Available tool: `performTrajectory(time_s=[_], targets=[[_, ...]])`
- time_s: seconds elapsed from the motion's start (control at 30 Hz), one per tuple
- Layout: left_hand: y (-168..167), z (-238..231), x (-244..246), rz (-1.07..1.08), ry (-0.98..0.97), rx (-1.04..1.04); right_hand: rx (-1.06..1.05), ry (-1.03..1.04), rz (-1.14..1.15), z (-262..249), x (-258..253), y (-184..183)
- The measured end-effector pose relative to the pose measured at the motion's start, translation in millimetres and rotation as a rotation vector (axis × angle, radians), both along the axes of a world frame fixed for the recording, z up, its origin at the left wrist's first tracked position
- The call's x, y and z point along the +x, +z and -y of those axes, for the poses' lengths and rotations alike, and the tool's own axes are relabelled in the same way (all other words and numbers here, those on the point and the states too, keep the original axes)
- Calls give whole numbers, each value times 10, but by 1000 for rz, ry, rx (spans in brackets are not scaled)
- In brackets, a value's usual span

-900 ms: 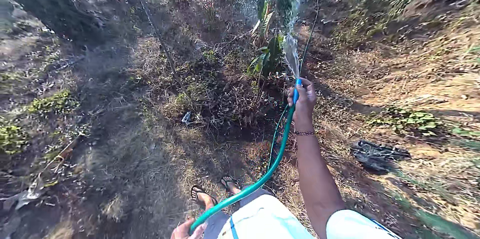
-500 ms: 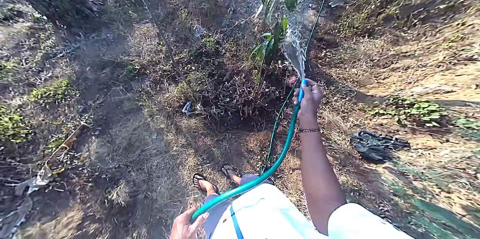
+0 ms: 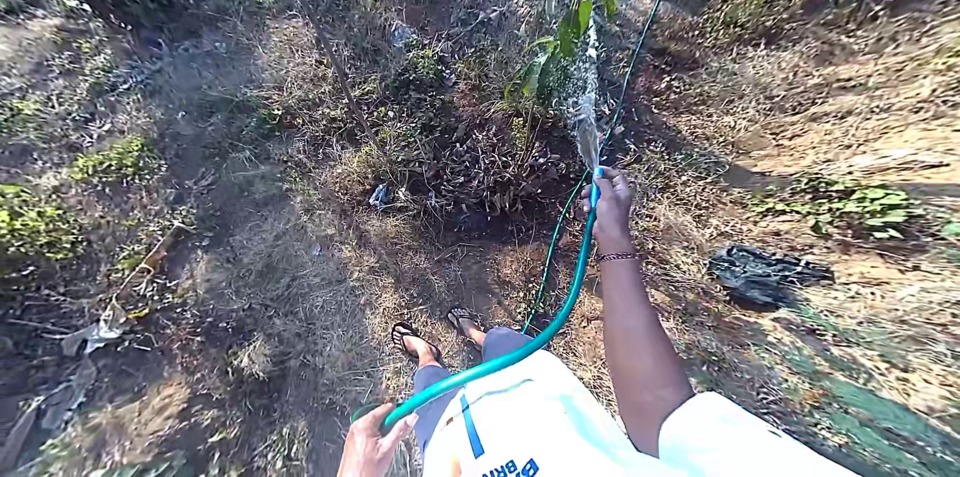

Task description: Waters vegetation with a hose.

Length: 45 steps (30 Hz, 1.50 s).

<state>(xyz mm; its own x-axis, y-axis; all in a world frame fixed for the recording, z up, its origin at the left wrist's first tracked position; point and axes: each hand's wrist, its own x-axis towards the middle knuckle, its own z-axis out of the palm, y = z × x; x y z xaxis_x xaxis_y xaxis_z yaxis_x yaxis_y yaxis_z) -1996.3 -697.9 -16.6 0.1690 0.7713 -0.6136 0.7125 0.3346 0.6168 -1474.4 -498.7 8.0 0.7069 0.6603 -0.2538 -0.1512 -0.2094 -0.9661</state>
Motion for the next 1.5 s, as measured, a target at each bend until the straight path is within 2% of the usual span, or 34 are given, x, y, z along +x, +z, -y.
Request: performTrajectory(time_s=[0.27, 0.6, 0.9, 1.07, 1.23, 1.5], targets=[[44, 124, 13, 4, 23, -22, -151, 1, -9, 108, -60, -288], [8, 228, -43, 5, 55, -27, -187, -24, -86, 193, -126, -623], [73, 269, -96, -15, 84, -64, -227, 52, -101, 61, -366, -604], [88, 371, -114, -26, 97, -72, -158, 60, -142, -135, -361, -936], [200, 484, -113, -38, 92, -102, -206, 187, -145, -214, -542, -964], [287, 637, -194, -5, 112, -122, -234, 244, -213, -248, -838, -1249]])
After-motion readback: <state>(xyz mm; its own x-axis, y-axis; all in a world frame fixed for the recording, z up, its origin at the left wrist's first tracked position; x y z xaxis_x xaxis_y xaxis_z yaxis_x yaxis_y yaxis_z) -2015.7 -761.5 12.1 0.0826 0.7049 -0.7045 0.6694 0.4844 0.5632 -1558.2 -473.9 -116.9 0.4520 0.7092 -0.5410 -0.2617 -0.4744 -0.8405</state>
